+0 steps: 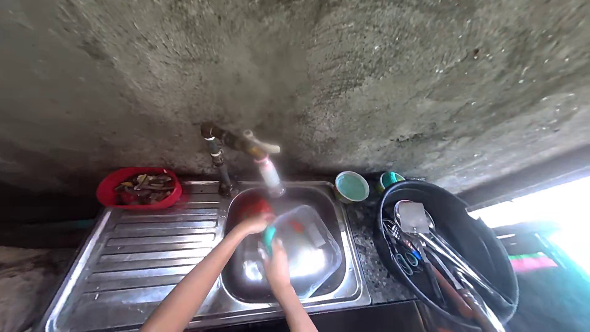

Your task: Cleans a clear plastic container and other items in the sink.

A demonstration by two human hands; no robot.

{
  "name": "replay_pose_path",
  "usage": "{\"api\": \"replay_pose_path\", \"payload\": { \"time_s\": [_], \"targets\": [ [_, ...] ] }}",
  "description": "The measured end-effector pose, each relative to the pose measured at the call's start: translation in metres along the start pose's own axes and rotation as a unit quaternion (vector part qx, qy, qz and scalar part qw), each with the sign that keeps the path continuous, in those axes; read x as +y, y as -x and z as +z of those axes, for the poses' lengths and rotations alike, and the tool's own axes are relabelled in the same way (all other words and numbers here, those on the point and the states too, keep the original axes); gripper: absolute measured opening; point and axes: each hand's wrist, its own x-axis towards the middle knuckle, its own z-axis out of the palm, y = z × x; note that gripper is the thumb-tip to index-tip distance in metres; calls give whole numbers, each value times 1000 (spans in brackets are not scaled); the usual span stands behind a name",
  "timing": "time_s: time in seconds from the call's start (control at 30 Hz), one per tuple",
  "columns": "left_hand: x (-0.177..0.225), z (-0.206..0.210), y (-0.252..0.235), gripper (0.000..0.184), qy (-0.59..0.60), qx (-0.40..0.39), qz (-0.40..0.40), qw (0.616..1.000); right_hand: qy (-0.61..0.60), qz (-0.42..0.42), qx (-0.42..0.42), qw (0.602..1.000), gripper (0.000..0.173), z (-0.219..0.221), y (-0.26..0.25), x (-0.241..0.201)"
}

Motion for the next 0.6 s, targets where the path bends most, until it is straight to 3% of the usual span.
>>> {"api": "replay_pose_path", "payload": {
  "time_s": [0.17,0.37,0.5,0.6],
  "targets": [
    [1,16,-8,40,-34,74,-25,996,154,-24,27,987,32,6,5,-10],
    [15,24,-4,42,-120,152,-41,980,182,-69,34,980,25,-15,45,16],
    [19,18,-5,41,-167,161,-51,971,223,-238,152,933,14,-19,82,68],
    [15,26,-4,37,-218,133,-46,966,237,-307,90,917,13,-36,88,97]
  ]
}}
